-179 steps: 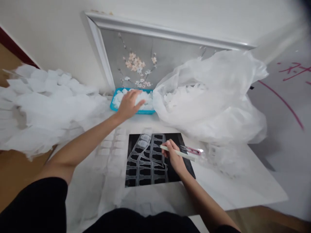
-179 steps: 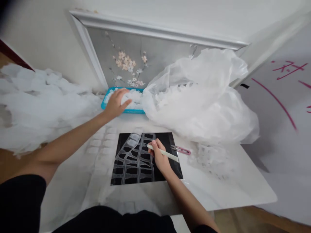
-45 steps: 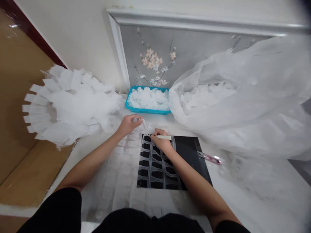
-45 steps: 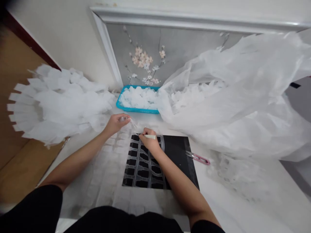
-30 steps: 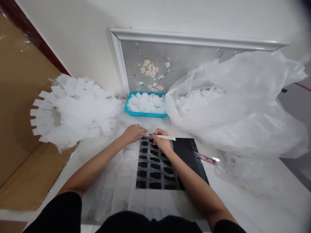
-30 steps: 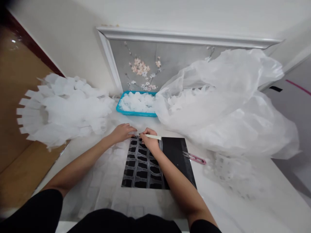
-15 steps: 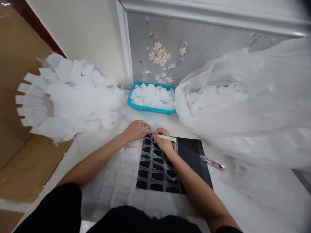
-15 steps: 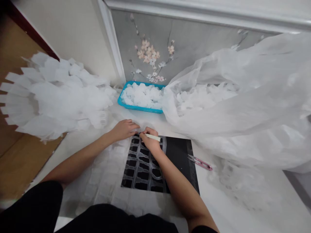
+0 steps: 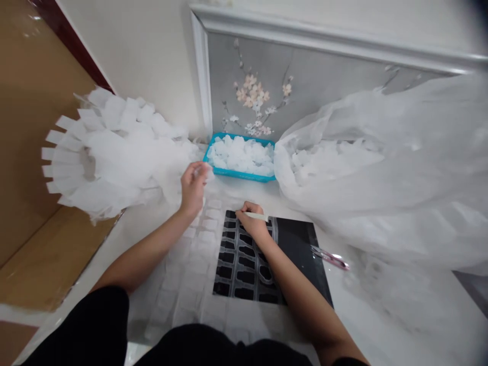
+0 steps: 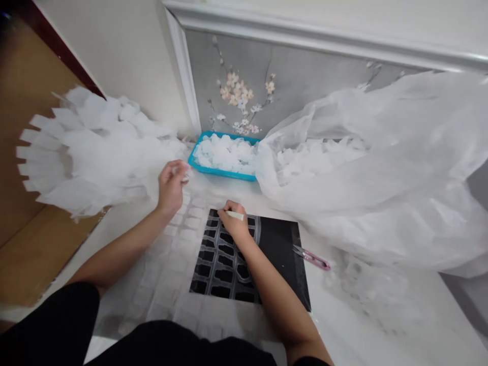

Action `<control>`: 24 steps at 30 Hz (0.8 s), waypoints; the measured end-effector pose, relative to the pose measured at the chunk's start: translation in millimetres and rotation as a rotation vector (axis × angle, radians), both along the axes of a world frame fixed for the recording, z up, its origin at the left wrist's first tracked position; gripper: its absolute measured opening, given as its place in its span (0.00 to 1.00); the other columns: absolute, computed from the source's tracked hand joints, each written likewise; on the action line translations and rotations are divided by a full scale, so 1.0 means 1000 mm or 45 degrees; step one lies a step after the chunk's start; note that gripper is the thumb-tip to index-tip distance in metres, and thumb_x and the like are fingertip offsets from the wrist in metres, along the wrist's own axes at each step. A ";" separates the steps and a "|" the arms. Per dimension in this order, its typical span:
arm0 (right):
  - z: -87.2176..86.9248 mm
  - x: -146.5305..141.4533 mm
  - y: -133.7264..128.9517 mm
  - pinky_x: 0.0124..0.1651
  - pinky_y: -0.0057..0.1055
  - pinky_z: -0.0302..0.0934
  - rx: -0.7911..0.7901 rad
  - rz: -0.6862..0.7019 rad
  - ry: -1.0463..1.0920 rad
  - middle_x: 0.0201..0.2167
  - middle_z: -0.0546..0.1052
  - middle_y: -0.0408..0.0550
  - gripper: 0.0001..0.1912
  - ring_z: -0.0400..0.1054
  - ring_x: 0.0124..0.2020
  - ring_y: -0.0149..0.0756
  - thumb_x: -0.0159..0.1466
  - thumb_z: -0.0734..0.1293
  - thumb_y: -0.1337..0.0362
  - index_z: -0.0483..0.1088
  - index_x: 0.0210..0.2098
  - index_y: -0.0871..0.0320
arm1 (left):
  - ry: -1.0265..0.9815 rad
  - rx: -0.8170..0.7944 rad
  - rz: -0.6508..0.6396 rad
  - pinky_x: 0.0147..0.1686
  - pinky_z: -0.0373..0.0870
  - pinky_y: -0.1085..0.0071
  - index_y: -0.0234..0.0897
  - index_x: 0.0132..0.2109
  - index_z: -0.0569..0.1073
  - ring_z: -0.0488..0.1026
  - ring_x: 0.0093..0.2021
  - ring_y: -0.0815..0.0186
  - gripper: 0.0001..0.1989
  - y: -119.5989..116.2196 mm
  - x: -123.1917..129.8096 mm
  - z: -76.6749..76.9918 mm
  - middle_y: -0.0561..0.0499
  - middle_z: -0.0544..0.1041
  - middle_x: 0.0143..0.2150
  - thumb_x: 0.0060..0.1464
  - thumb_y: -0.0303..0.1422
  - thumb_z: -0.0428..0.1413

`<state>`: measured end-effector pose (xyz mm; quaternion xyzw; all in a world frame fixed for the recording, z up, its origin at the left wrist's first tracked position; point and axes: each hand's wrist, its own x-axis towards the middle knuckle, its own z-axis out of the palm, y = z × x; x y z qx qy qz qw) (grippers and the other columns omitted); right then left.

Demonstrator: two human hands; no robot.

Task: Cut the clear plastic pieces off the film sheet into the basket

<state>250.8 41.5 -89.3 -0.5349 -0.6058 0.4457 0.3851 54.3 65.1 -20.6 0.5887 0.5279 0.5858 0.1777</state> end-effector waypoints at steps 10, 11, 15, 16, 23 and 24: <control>0.132 0.027 -0.025 0.36 0.38 0.74 0.543 0.037 0.305 0.46 0.80 0.54 0.27 0.76 0.44 0.44 0.70 0.54 0.45 0.71 0.54 0.54 | -1.140 -0.586 -0.735 0.27 0.68 0.76 0.37 0.44 0.73 0.74 0.31 0.70 0.17 -0.071 0.048 0.101 0.49 0.78 0.37 0.52 0.42 0.64; 0.149 0.032 -0.032 0.43 0.41 0.74 0.708 0.120 0.214 0.54 0.76 0.53 0.26 0.72 0.53 0.47 0.66 0.62 0.45 0.70 0.57 0.51 | -1.135 -0.634 -0.774 0.28 0.69 0.76 0.36 0.44 0.74 0.74 0.32 0.70 0.18 -0.076 0.054 0.107 0.49 0.78 0.37 0.52 0.42 0.65; 0.186 0.042 -0.053 0.63 0.49 0.61 1.064 0.376 0.023 0.61 0.70 0.48 0.38 0.62 0.64 0.48 0.55 0.77 0.55 0.63 0.63 0.45 | -1.054 -0.694 -0.862 0.32 0.71 0.76 0.38 0.49 0.75 0.75 0.33 0.69 0.20 -0.087 0.071 0.118 0.50 0.78 0.38 0.50 0.39 0.66; 0.187 0.043 -0.056 0.64 0.48 0.60 1.088 0.361 0.043 0.59 0.73 0.47 0.37 0.64 0.62 0.47 0.56 0.77 0.57 0.64 0.62 0.45 | -1.034 -0.681 -0.886 0.31 0.70 0.76 0.39 0.49 0.75 0.75 0.32 0.70 0.20 -0.089 0.073 0.118 0.51 0.78 0.37 0.50 0.38 0.67; 0.182 0.055 -0.055 0.59 0.48 0.65 1.167 0.347 0.014 0.48 0.79 0.46 0.37 0.68 0.58 0.48 0.51 0.78 0.56 0.68 0.59 0.45 | -0.915 -0.533 -0.988 0.32 0.70 0.78 0.42 0.55 0.73 0.74 0.31 0.71 0.24 -0.098 0.073 0.116 0.51 0.79 0.36 0.51 0.38 0.66; 0.182 0.055 -0.054 0.59 0.49 0.64 1.175 0.356 -0.014 0.48 0.79 0.47 0.37 0.67 0.58 0.48 0.52 0.78 0.57 0.67 0.60 0.45 | -0.876 -0.530 -0.987 0.32 0.70 0.78 0.43 0.56 0.72 0.74 0.31 0.71 0.26 -0.099 0.072 0.117 0.51 0.78 0.35 0.51 0.39 0.66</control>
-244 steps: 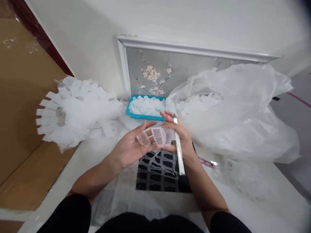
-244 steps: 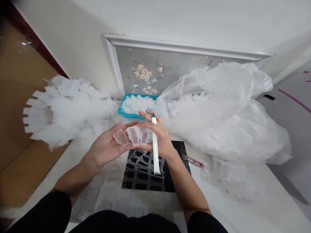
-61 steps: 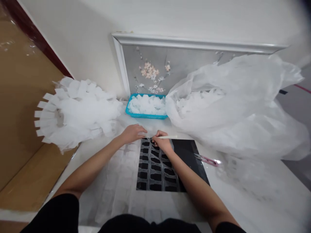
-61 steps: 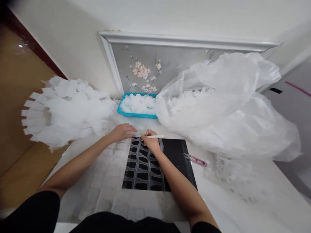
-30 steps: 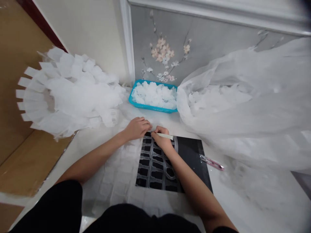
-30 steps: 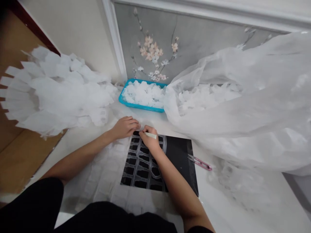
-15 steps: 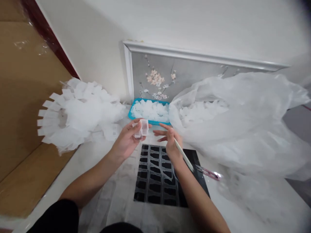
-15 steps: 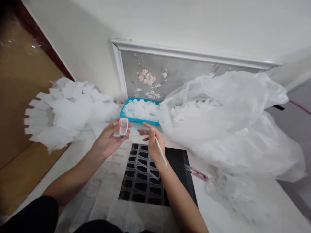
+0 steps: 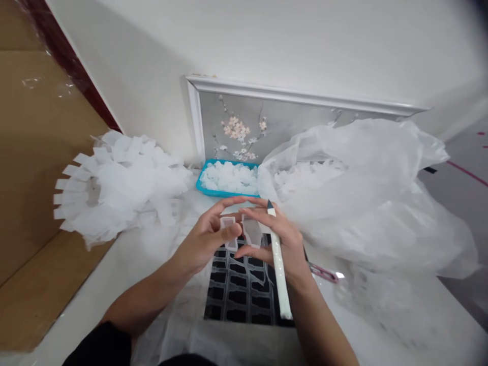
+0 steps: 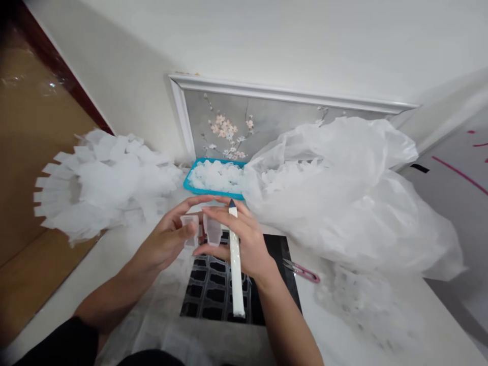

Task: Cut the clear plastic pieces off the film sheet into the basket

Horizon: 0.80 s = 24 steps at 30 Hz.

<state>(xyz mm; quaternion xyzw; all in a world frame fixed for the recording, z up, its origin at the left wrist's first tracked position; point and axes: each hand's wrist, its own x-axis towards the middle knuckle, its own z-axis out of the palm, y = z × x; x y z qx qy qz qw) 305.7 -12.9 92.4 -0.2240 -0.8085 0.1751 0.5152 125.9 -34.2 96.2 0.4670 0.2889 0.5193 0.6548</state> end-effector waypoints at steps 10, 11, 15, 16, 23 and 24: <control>-0.010 -0.016 -0.004 0.56 0.49 0.66 0.044 0.017 0.018 0.47 0.79 0.47 0.38 0.68 0.55 0.48 0.55 0.77 0.56 0.63 0.63 0.45 | 0.158 0.010 -0.005 0.24 0.65 0.80 0.44 0.59 0.67 0.72 0.27 0.73 0.29 -0.002 -0.004 -0.001 0.50 0.79 0.39 0.53 0.41 0.64; -0.010 -0.017 -0.005 0.55 0.49 0.67 0.036 0.015 0.031 0.47 0.79 0.47 0.38 0.69 0.53 0.48 0.56 0.77 0.56 0.62 0.63 0.44 | 0.150 0.010 -0.028 0.24 0.65 0.80 0.44 0.60 0.66 0.72 0.27 0.73 0.30 -0.003 -0.004 -0.001 0.50 0.79 0.39 0.53 0.42 0.64; -0.009 -0.015 -0.009 0.53 0.47 0.68 -0.010 -0.053 0.053 0.46 0.79 0.47 0.38 0.73 0.49 0.47 0.55 0.77 0.56 0.63 0.63 0.43 | 0.039 -0.020 -0.097 0.31 0.70 0.76 0.43 0.60 0.66 0.76 0.37 0.66 0.32 -0.003 -0.004 0.000 0.46 0.78 0.46 0.51 0.48 0.64; -0.008 -0.013 -0.010 0.53 0.47 0.68 -0.027 -0.072 0.069 0.46 0.79 0.47 0.39 0.73 0.49 0.47 0.54 0.77 0.56 0.63 0.62 0.43 | -0.012 -0.040 -0.101 0.35 0.71 0.74 0.41 0.58 0.67 0.76 0.41 0.63 0.31 -0.003 -0.004 0.000 0.44 0.77 0.49 0.52 0.50 0.62; -0.001 0.007 -0.007 0.59 0.49 0.63 -0.155 0.006 0.056 0.49 0.78 0.45 0.42 0.67 0.57 0.47 0.53 0.79 0.61 0.62 0.63 0.41 | -0.249 -0.331 -0.146 0.41 0.71 0.72 0.35 0.51 0.73 0.74 0.43 0.65 0.16 0.000 -0.007 0.006 0.44 0.76 0.48 0.60 0.40 0.58; 0.000 0.009 -0.007 0.59 0.48 0.63 -0.153 0.013 0.012 0.49 0.78 0.45 0.41 0.67 0.57 0.46 0.53 0.79 0.61 0.62 0.63 0.41 | -0.253 -0.362 -0.159 0.42 0.71 0.71 0.35 0.52 0.72 0.74 0.43 0.65 0.15 -0.001 -0.007 0.007 0.44 0.76 0.48 0.61 0.37 0.58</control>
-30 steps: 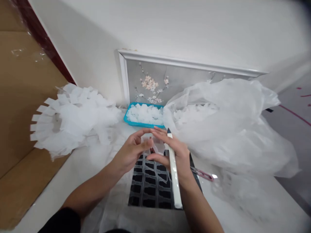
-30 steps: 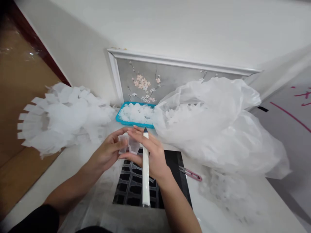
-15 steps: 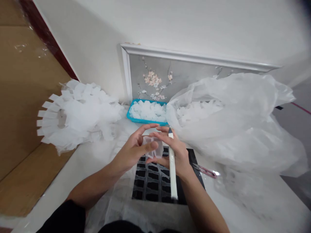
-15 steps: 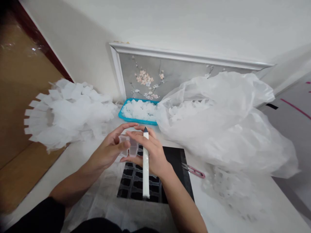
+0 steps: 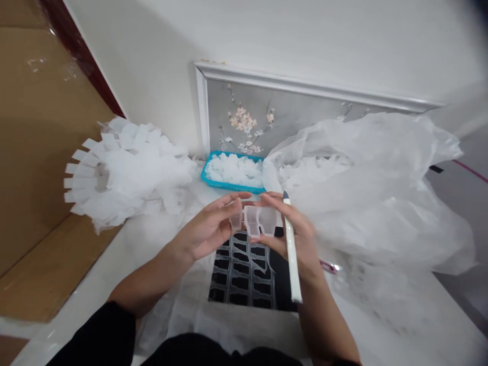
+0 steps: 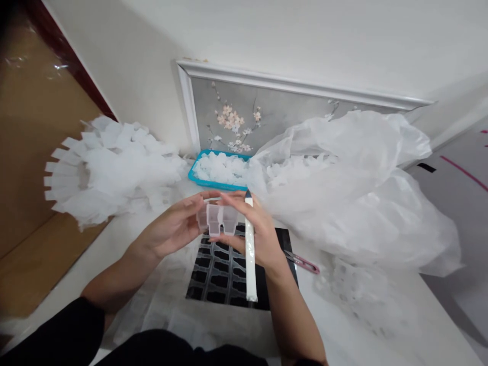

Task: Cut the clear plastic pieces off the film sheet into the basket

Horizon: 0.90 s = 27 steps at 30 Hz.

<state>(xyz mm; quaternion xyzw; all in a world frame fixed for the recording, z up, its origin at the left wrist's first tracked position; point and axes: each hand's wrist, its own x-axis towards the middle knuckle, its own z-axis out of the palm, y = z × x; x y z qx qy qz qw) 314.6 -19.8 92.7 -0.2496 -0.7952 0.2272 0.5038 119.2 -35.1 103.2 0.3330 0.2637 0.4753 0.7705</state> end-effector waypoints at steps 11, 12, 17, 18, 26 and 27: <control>0.006 0.006 -0.001 0.55 0.46 0.66 0.023 -0.047 -0.158 0.49 0.77 0.46 0.38 0.68 0.55 0.46 0.56 0.77 0.59 0.63 0.63 0.42 | -0.020 -0.038 -0.002 0.46 0.74 0.71 0.36 0.55 0.70 0.76 0.47 0.63 0.18 -0.007 -0.002 0.004 0.44 0.77 0.50 0.58 0.28 0.60; 0.006 0.007 -0.001 0.55 0.46 0.66 0.028 -0.052 -0.168 0.50 0.77 0.46 0.38 0.68 0.55 0.46 0.56 0.76 0.59 0.63 0.63 0.42 | -0.014 -0.036 -0.001 0.46 0.74 0.70 0.37 0.55 0.70 0.77 0.48 0.63 0.19 -0.008 -0.002 0.004 0.44 0.77 0.49 0.57 0.28 0.61; 0.004 0.007 -0.001 0.57 0.47 0.64 0.110 -0.038 -0.258 0.53 0.75 0.47 0.39 0.68 0.55 0.45 0.59 0.75 0.60 0.58 0.66 0.42 | 0.013 0.002 -0.016 0.45 0.74 0.72 0.39 0.58 0.69 0.77 0.46 0.65 0.24 -0.010 -0.002 0.004 0.46 0.78 0.46 0.55 0.27 0.63; 0.004 0.006 -0.001 0.57 0.47 0.64 0.130 -0.030 -0.274 0.53 0.75 0.47 0.40 0.68 0.55 0.46 0.59 0.75 0.60 0.57 0.66 0.42 | 0.021 0.013 -0.020 0.44 0.74 0.73 0.40 0.59 0.69 0.76 0.46 0.65 0.25 -0.011 -0.002 0.004 0.46 0.78 0.45 0.55 0.27 0.63; -0.001 -0.003 0.000 0.55 0.48 0.67 0.229 0.023 -0.242 0.52 0.74 0.49 0.35 0.67 0.56 0.47 0.62 0.72 0.63 0.59 0.65 0.44 | 0.230 0.162 0.079 0.38 0.74 0.74 0.46 0.61 0.65 0.77 0.36 0.69 0.34 -0.012 0.002 -0.001 0.52 0.79 0.41 0.49 0.28 0.67; -0.002 -0.004 0.000 0.55 0.48 0.67 0.244 0.028 -0.236 0.53 0.74 0.49 0.35 0.67 0.57 0.47 0.62 0.72 0.64 0.58 0.66 0.44 | 0.264 0.210 0.104 0.38 0.75 0.73 0.47 0.61 0.65 0.77 0.36 0.68 0.34 -0.014 0.003 -0.001 0.52 0.79 0.42 0.48 0.28 0.67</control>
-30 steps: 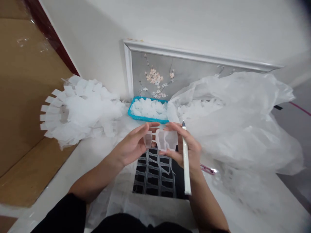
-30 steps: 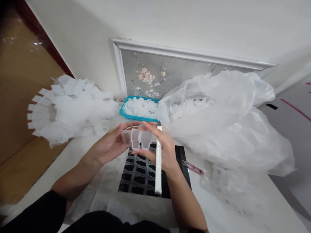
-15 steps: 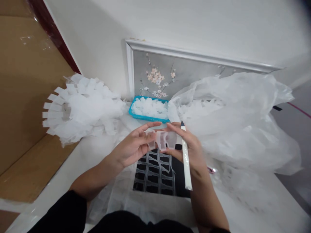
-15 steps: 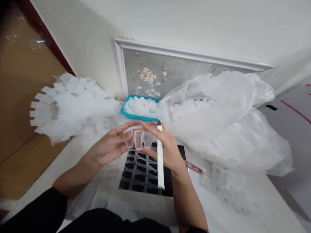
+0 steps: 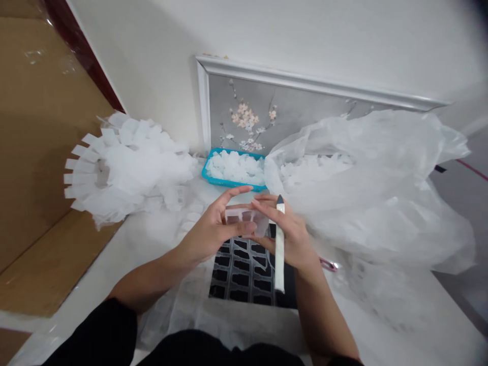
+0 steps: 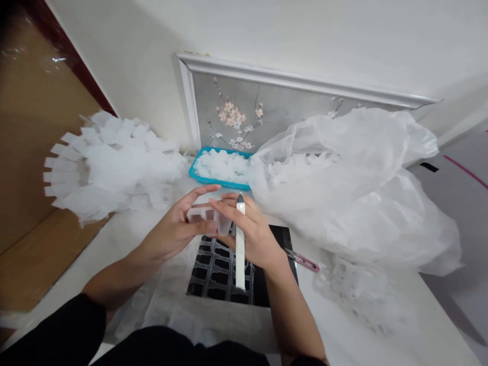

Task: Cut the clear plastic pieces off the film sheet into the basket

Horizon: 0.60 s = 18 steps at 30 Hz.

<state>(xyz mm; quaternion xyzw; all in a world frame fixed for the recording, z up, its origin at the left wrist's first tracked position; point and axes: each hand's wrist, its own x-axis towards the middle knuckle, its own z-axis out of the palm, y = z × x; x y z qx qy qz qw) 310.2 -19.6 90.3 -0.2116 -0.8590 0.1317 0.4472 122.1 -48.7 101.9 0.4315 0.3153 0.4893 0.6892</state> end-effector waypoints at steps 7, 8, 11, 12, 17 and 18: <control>-0.009 -0.002 0.007 0.60 0.55 0.63 0.139 0.018 0.016 0.59 0.71 0.52 0.38 0.63 0.62 0.50 0.63 0.70 0.67 0.53 0.68 0.44 | 0.369 0.360 0.269 0.46 0.76 0.65 0.49 0.64 0.61 0.79 0.46 0.59 0.34 -0.015 0.005 -0.004 0.48 0.79 0.51 0.54 0.31 0.64; -0.009 -0.001 0.009 0.60 0.56 0.63 0.159 0.012 0.009 0.59 0.70 0.53 0.40 0.63 0.62 0.51 0.62 0.72 0.65 0.53 0.68 0.45 | 0.397 0.406 0.274 0.46 0.76 0.64 0.49 0.65 0.61 0.78 0.47 0.58 0.33 -0.016 0.006 -0.005 0.47 0.78 0.52 0.55 0.31 0.63; -0.009 0.005 0.013 0.58 0.56 0.65 0.197 -0.023 0.037 0.55 0.74 0.54 0.44 0.66 0.59 0.55 0.55 0.77 0.54 0.58 0.67 0.48 | 0.430 0.547 0.250 0.51 0.75 0.62 0.50 0.65 0.58 0.76 0.53 0.58 0.32 -0.019 0.007 -0.009 0.47 0.77 0.55 0.58 0.29 0.60; -0.009 0.009 0.014 0.57 0.56 0.66 0.204 -0.050 0.072 0.53 0.75 0.54 0.44 0.68 0.58 0.56 0.52 0.77 0.51 0.61 0.65 0.49 | 0.435 0.592 0.238 0.53 0.74 0.61 0.51 0.66 0.57 0.75 0.55 0.58 0.32 -0.019 0.007 -0.010 0.48 0.77 0.55 0.58 0.29 0.59; -0.008 0.032 0.014 0.46 0.52 0.71 0.292 -0.301 0.306 0.40 0.80 0.51 0.28 0.75 0.47 0.53 0.56 0.74 0.47 0.74 0.52 0.51 | 0.518 0.765 0.165 0.59 0.68 0.57 0.50 0.67 0.55 0.74 0.56 0.59 0.32 -0.023 0.005 -0.012 0.47 0.77 0.55 0.60 0.27 0.57; -0.006 0.037 0.013 0.44 0.51 0.72 0.302 -0.358 0.337 0.38 0.81 0.51 0.24 0.75 0.45 0.52 0.58 0.73 0.49 0.75 0.50 0.51 | 0.547 0.794 0.172 0.61 0.66 0.56 0.49 0.67 0.55 0.74 0.56 0.59 0.32 -0.020 0.005 -0.012 0.46 0.77 0.54 0.60 0.28 0.58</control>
